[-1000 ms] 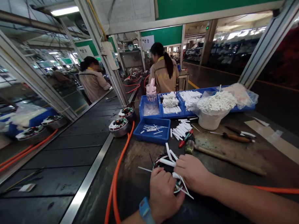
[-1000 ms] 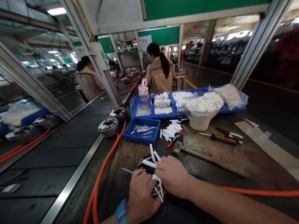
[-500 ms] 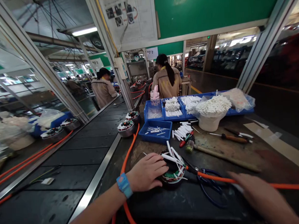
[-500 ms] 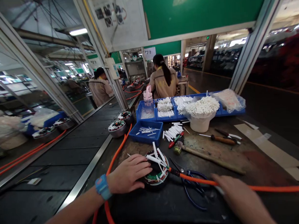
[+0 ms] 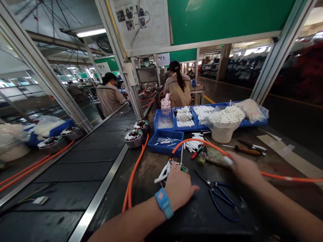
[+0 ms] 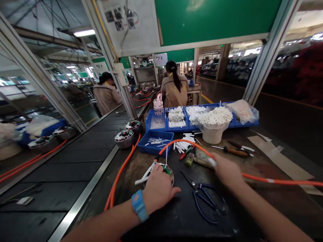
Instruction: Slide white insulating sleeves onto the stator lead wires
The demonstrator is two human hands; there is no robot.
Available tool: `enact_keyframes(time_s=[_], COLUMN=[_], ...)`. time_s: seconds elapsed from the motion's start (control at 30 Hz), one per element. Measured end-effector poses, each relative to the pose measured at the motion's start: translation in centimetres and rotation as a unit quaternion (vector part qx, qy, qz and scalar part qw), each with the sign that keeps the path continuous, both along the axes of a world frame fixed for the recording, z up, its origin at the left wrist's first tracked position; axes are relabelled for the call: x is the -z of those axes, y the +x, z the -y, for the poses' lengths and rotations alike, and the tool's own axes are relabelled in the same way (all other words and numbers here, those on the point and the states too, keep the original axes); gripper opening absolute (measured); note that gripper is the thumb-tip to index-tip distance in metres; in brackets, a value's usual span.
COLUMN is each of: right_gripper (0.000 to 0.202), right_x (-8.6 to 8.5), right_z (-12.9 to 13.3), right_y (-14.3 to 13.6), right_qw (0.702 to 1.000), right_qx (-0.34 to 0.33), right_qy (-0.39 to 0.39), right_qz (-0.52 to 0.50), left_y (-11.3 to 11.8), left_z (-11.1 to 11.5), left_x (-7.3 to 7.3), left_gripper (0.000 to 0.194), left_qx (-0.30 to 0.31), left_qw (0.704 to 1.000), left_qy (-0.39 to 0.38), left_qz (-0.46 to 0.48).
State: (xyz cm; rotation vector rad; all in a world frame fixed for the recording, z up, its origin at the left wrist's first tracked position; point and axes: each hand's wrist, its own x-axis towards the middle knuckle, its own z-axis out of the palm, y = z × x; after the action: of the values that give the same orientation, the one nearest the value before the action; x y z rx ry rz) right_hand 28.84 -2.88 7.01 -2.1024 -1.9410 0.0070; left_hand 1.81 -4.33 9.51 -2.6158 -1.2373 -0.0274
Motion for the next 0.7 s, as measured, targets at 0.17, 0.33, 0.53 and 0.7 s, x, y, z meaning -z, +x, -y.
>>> enact_keyframes(time_s=[0.17, 0.33, 0.53, 0.7], right_gripper=[0.032, 0.026, 0.032, 0.057], right_x=[0.8, 1.2, 2.5, 1.8], right_z=[-4.0, -6.1, -5.8, -4.8], right_y=[-9.9, -11.4, -11.6, -9.3], right_qw=[0.994, 0.992, 0.986, 0.978], right_qx=[-0.096, -0.108, -0.149, -0.189], right_qy=[-0.042, -0.042, -0.009, 0.041], right_qz=[0.025, 0.048, 0.072, 0.079], left_y=[-3.0, -5.4, -3.1, -7.1], left_z=[-0.2, 1.9, 3.5, 4.1], left_x=[-3.0, -0.2, 2.6, 0.1], left_gripper=[0.065, 0.063, 0.062, 0.056], left_qx=[0.026, 0.021, -0.061, -0.005], left_qw=[0.994, 0.993, 0.983, 0.903], left_qy=[-0.103, -0.082, -0.041, -0.088], left_qz=[0.007, 0.087, 0.169, 0.419])
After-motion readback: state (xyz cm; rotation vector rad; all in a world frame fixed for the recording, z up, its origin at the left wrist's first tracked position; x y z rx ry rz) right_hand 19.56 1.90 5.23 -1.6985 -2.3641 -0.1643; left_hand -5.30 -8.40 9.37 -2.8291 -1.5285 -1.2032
